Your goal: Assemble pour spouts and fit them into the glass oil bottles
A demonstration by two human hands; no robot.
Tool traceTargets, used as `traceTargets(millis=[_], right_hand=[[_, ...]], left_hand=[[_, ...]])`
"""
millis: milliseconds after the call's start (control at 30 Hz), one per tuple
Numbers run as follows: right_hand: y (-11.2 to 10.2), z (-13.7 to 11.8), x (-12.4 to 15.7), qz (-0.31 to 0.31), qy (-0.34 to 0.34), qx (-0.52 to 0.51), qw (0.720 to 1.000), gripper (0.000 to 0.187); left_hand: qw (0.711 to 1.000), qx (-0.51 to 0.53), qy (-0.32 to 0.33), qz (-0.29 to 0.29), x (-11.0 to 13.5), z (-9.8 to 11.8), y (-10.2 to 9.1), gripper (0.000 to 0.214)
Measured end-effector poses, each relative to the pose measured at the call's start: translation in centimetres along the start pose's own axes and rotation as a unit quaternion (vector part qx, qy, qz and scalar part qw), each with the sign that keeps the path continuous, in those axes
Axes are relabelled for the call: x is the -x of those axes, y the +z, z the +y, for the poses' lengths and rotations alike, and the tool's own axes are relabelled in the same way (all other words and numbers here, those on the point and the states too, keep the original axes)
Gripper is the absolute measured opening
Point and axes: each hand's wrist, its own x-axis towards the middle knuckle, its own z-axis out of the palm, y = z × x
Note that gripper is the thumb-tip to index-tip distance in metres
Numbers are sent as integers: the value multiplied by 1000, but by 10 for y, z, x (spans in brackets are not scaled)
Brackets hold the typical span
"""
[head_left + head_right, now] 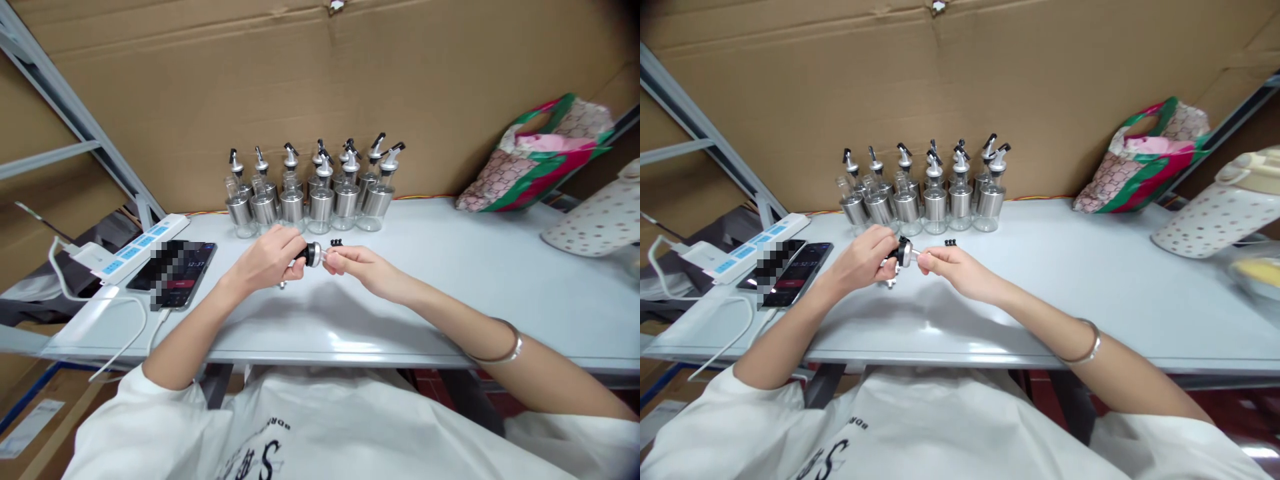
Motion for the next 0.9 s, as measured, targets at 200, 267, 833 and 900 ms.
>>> traceTargets(millis=[200,267,833,900], right_hand=[[4,1,5,34,-122,200,972,45],[0,5,5,64,-213,309,925,39],[-35,21,2,118,-354,523,766,16],[-35,20,2,119,-350,521,770,17]], left_hand=[[999,21,-19,-22,0,4,-2,30],[996,61,-52,-29,4,1,-4,31],[767,-17,-468,-439,50,-49,9,38],[783,0,-456,-423,55,-50,13,48]])
